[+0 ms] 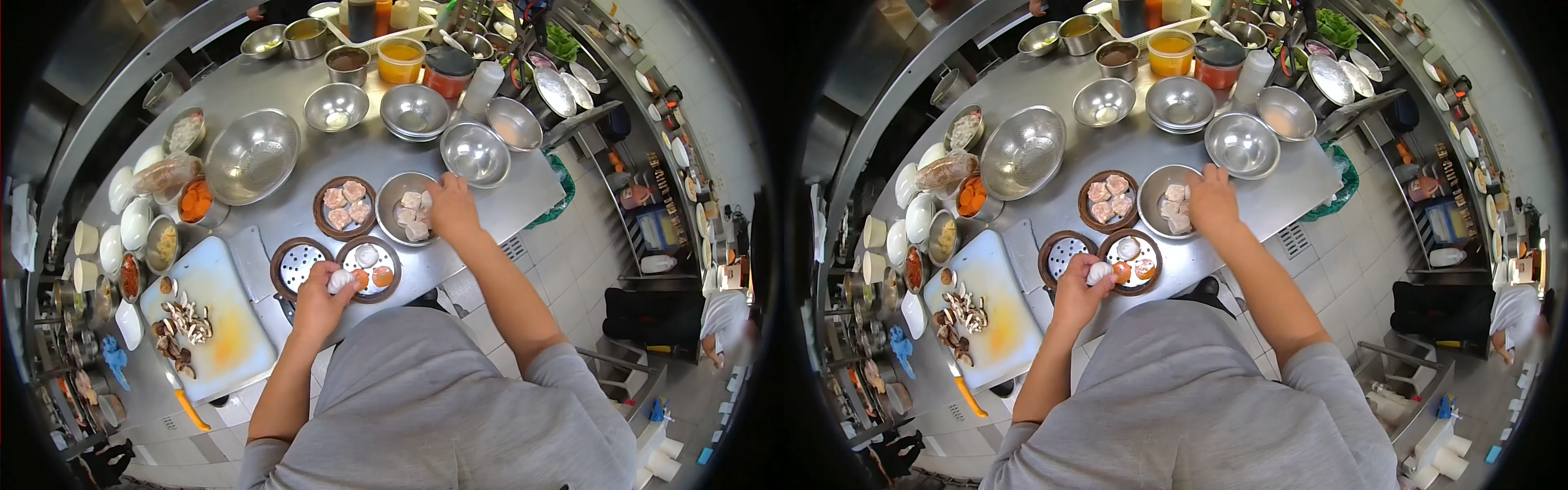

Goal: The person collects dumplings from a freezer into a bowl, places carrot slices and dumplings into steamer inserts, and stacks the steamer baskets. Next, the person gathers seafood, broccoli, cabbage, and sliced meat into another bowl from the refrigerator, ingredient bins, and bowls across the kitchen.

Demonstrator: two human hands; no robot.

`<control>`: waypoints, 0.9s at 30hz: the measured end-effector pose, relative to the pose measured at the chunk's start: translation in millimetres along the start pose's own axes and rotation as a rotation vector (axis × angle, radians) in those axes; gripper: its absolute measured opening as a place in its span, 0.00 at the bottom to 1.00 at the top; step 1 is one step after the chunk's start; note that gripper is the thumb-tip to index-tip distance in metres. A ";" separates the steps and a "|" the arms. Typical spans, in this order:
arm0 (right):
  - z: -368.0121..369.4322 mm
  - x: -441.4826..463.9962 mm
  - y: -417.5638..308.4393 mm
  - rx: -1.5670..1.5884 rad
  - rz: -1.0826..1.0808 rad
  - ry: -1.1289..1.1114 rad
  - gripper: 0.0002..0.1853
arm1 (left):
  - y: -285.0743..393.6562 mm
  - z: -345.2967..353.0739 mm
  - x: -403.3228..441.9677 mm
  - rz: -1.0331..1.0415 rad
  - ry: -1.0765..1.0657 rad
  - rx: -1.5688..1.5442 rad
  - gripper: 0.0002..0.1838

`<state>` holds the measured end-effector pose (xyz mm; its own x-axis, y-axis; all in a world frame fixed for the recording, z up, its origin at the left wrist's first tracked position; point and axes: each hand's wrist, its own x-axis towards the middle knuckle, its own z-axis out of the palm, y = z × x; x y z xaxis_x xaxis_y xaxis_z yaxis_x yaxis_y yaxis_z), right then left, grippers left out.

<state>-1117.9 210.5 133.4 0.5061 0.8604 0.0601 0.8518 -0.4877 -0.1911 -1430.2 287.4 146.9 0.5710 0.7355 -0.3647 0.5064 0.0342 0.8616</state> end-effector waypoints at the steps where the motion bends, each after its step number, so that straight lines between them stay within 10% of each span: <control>1: 3.2 6.5 9.0 -0.013 0.025 -0.076 0.22 | -5.8 0.0 1.6 0.000 0.009 0.003 0.25; 9: 19.2 27.4 31.3 -0.035 0.016 -0.250 0.26 | -6.7 13.8 9.1 0.320 0.003 0.477 0.21; 15: -11.4 -0.5 26.5 0.299 -0.031 0.032 0.22 | -10.2 20.2 4.3 0.337 0.116 0.537 0.23; 21: -25.5 -51.9 -35.4 0.535 -0.282 -0.537 0.23 | -23.7 6.7 10.7 0.530 0.145 0.498 0.21; 27: -20.6 -63.7 -77.7 0.127 -0.331 -0.572 0.18 | -20.8 -2.2 10.9 0.544 0.035 0.502 0.21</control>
<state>-1213.6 190.6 164.6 0.0403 0.9215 -0.3863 0.9097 -0.1938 -0.3673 -1436.0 296.2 125.8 0.8087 0.5819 0.0861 0.3975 -0.6484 0.6493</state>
